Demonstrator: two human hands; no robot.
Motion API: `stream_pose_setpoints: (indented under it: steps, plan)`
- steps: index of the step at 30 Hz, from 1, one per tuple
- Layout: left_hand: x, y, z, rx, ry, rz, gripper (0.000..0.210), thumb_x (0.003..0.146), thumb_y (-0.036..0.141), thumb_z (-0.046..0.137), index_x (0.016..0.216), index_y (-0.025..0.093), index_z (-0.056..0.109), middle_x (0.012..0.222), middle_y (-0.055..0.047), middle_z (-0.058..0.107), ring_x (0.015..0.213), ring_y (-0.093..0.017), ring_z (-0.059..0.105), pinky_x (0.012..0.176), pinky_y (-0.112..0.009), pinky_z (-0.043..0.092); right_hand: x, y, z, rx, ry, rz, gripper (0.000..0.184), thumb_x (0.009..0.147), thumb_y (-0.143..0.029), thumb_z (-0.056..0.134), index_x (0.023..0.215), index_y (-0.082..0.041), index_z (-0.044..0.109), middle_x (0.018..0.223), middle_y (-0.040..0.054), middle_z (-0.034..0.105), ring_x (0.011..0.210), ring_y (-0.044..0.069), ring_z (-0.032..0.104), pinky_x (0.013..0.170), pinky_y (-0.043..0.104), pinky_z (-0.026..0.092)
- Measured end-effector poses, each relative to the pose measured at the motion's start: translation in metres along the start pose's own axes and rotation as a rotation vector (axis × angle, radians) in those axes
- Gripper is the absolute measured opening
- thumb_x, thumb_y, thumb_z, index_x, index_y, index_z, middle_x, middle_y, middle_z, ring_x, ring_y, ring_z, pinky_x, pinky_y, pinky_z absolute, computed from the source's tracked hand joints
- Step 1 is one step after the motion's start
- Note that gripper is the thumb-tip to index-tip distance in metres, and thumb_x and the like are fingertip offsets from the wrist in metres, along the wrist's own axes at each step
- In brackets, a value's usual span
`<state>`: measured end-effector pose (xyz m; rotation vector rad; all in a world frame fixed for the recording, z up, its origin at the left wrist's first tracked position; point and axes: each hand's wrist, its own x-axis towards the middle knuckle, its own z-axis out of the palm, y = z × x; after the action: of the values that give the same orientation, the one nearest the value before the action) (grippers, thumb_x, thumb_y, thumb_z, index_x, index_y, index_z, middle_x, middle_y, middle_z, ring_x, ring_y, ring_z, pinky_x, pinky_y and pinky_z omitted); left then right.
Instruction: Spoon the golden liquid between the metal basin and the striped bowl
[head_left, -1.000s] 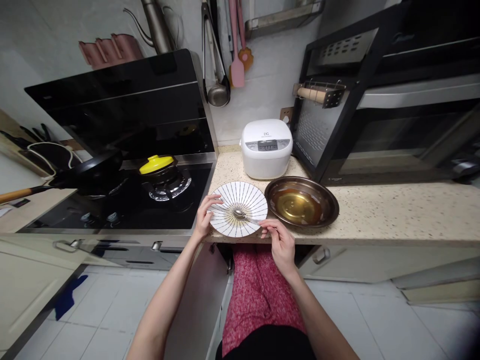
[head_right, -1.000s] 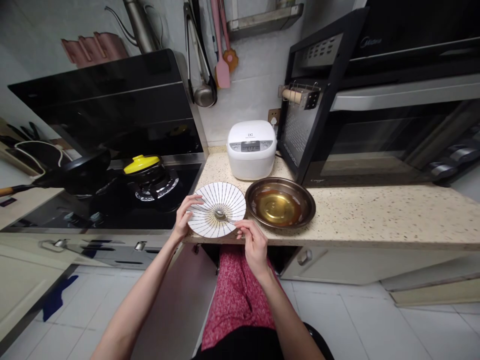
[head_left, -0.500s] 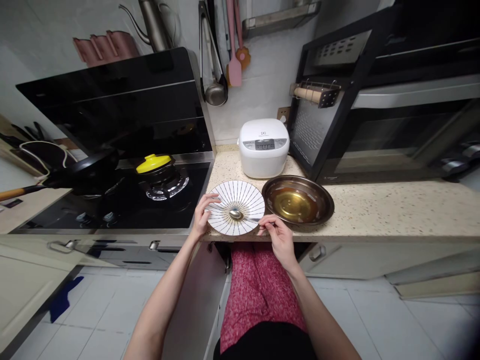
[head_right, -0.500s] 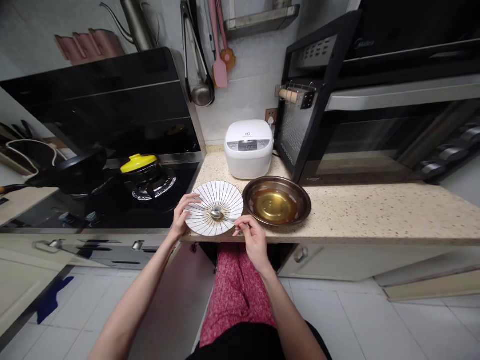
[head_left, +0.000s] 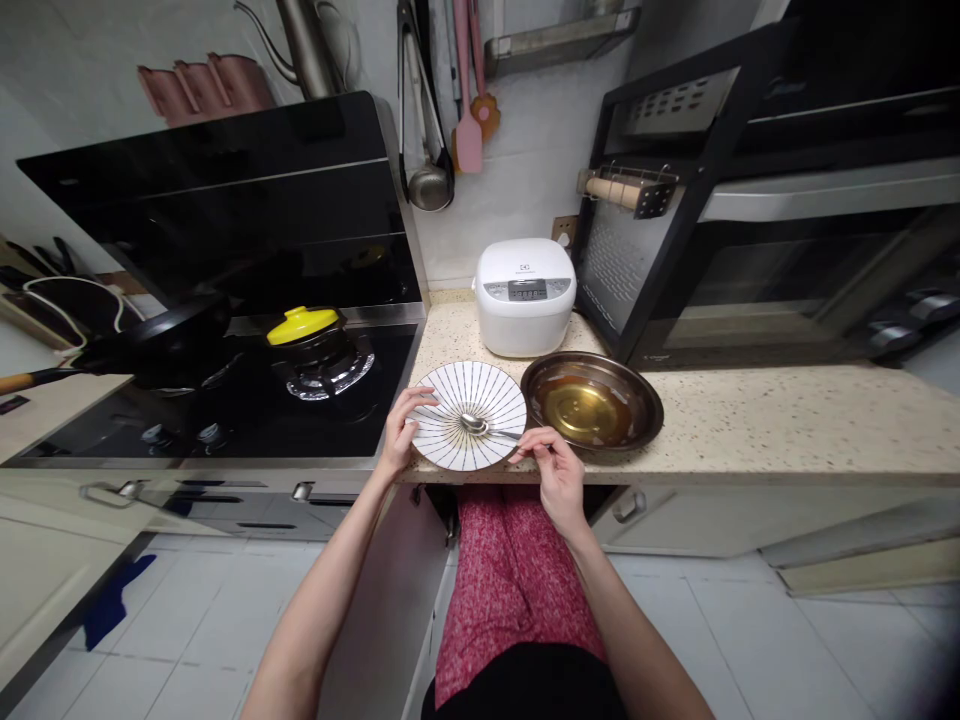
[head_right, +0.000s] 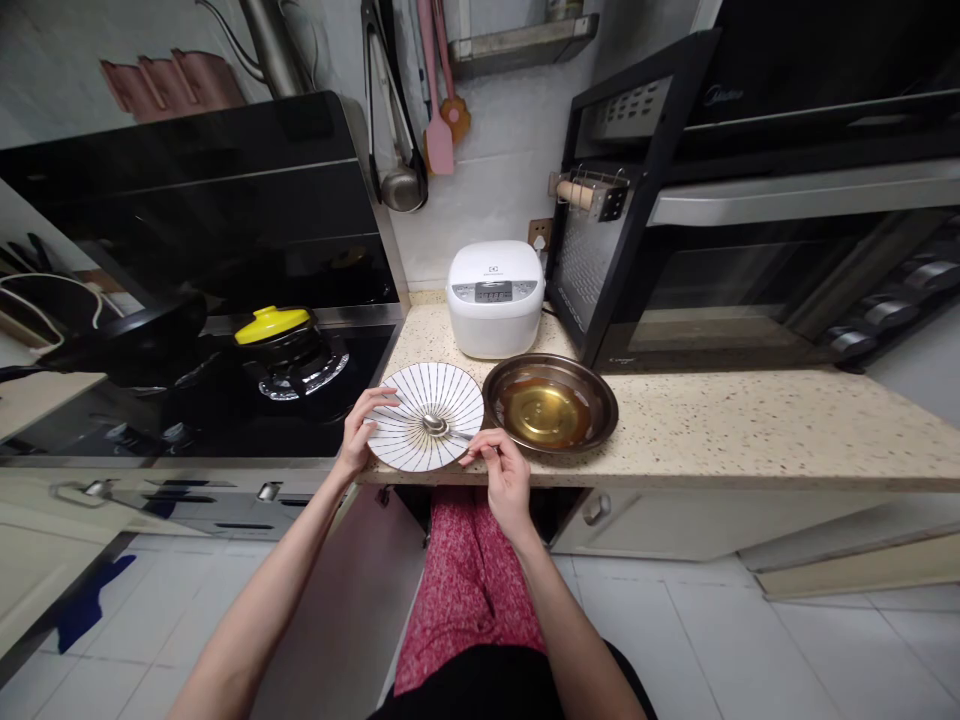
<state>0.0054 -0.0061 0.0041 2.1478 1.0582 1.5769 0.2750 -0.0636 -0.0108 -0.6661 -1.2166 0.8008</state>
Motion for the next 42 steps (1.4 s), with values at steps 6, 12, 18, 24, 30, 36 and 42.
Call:
stream_pose_setpoints:
  steps: [6, 12, 18, 24, 30, 36, 42]
  plan:
    - [0.000, 0.000, 0.000, 0.004, -0.004, -0.033, 0.041, 0.095, 0.045, 0.045, 0.104, 0.019, 0.075, 0.127, -0.014, 0.069, 0.121, -0.036, 0.063, 0.109, -0.054, 0.048, 0.006, -0.013, 0.000, -0.017, 0.042, -0.060, 0.029, 0.104, -0.043, 0.059, 0.086, -0.022, 0.069, 0.088, 0.0025, 0.068, 0.067, 0.014, 0.070, 0.065, 0.030, 0.061]
    - [0.000, -0.001, 0.000, -0.011, -0.003, -0.025, 0.039, 0.092, 0.041, 0.046, 0.106, 0.019, 0.075, 0.128, -0.014, 0.069, 0.121, -0.036, 0.063, 0.109, -0.055, 0.049, 0.011, -0.021, 0.000, -0.015, 0.094, -0.082, 0.028, 0.103, -0.041, 0.059, 0.086, -0.022, 0.068, 0.087, 0.0029, 0.066, 0.070, 0.015, 0.068, 0.064, 0.030, 0.062]
    - [-0.001, -0.004, -0.001, -0.012, -0.007, -0.021, 0.038, 0.092, 0.039, 0.046, 0.105, 0.019, 0.076, 0.128, -0.014, 0.069, 0.121, -0.035, 0.063, 0.109, -0.055, 0.048, 0.017, -0.028, -0.007, -0.033, 0.174, -0.120, 0.025, 0.104, -0.038, 0.058, 0.087, -0.022, 0.067, 0.089, 0.0025, 0.065, 0.071, 0.014, 0.066, 0.063, 0.028, 0.063]
    - [-0.001, -0.004, -0.001, -0.003, -0.003, -0.039, 0.039, 0.091, 0.040, 0.046, 0.104, 0.018, 0.076, 0.129, -0.014, 0.069, 0.122, -0.035, 0.062, 0.110, -0.055, 0.048, 0.025, -0.034, -0.021, -0.034, 0.278, -0.189, 0.020, 0.104, -0.034, 0.058, 0.089, -0.023, 0.065, 0.091, 0.0022, 0.063, 0.076, 0.014, 0.065, 0.064, 0.028, 0.063]
    - [0.000, -0.002, 0.000, 0.012, -0.003, -0.045, 0.039, 0.090, 0.040, 0.045, 0.103, 0.019, 0.076, 0.128, -0.014, 0.070, 0.121, -0.036, 0.063, 0.109, -0.055, 0.049, 0.026, -0.038, -0.036, -0.164, 0.399, -0.224, 0.020, 0.104, -0.036, 0.059, 0.090, -0.022, 0.064, 0.092, 0.0026, 0.063, 0.074, 0.014, 0.066, 0.066, 0.030, 0.062]
    - [0.000, -0.001, -0.001, 0.018, -0.005, -0.052, 0.040, 0.090, 0.041, 0.046, 0.103, 0.018, 0.076, 0.128, -0.014, 0.070, 0.122, -0.036, 0.063, 0.109, -0.056, 0.049, 0.019, -0.031, -0.046, -0.305, 0.405, -0.244, 0.023, 0.105, -0.037, 0.057, 0.089, -0.021, 0.063, 0.089, 0.0022, 0.064, 0.069, 0.014, 0.067, 0.067, 0.031, 0.060]
    - [0.000, -0.001, -0.001, 0.011, -0.004, -0.028, 0.042, 0.093, 0.044, 0.046, 0.104, 0.018, 0.076, 0.127, -0.014, 0.070, 0.121, -0.036, 0.063, 0.109, -0.057, 0.049, 0.015, -0.025, -0.048, -0.437, 0.275, -0.340, 0.021, 0.104, -0.029, 0.056, 0.087, -0.023, 0.066, 0.085, 0.0035, 0.069, 0.081, 0.019, 0.068, 0.076, 0.036, 0.057]
